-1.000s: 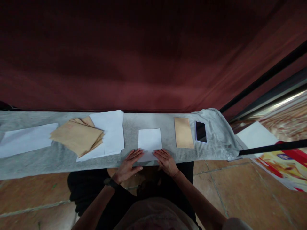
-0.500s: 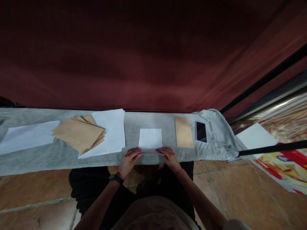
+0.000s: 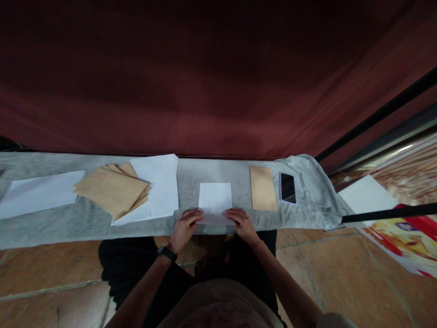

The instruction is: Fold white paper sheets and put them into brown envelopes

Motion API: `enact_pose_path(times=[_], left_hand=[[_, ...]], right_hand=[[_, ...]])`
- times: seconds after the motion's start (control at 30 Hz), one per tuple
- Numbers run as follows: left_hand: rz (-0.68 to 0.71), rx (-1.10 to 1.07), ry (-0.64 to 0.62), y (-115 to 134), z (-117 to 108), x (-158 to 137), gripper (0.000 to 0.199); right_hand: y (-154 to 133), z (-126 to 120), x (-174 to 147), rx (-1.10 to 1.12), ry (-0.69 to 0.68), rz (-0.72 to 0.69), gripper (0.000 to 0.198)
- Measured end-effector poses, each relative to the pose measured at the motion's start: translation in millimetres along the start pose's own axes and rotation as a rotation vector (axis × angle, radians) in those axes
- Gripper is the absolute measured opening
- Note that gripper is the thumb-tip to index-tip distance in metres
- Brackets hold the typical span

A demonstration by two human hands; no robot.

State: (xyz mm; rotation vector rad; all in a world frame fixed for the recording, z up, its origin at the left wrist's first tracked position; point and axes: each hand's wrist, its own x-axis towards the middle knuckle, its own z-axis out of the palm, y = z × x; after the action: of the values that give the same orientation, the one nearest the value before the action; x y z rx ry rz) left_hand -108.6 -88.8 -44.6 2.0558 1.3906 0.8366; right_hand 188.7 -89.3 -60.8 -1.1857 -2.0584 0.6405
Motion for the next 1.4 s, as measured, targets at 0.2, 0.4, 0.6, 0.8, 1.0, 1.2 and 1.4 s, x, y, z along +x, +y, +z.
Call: enact_pose_path(times=[0.2,0.4,0.6,0.8,1.0,1.2,1.4], left_hand=[[0.042,0.062,-0.071,-3,-2,-6,0.048],[0.069,0.126,-0.096,-1,-1,-3,0.052],[0.064,0.139,-0.108,-1,0,-4,0.038],[0.046,0.143,-0.096,-3,3,-4,0.037],[0.041,0.149,-0.104,-3,3,-4,0.038],[0.025,0.162,-0.130,4,-1,-4,0.041],[0.033,0.173,-0.113,8,-2,-4,0.044]], right_hand=[[3,-17,10,-0.027,-0.090,0.006,0.054],[-10,14,39,-0.345,-0.126,-0.089,0.049],[-2,39,76,-0.450,-0.067,-0.021,0.050],[14,46,107,-0.473,0.017,0.042,0.053],[-8,71,105,-0.465,-0.042,-0.053,0.053],[-33,69,94,-0.502,-0.143,-0.076,0.052],[-43,56,67,-0.504,-0.185,-0.085,0.051]])
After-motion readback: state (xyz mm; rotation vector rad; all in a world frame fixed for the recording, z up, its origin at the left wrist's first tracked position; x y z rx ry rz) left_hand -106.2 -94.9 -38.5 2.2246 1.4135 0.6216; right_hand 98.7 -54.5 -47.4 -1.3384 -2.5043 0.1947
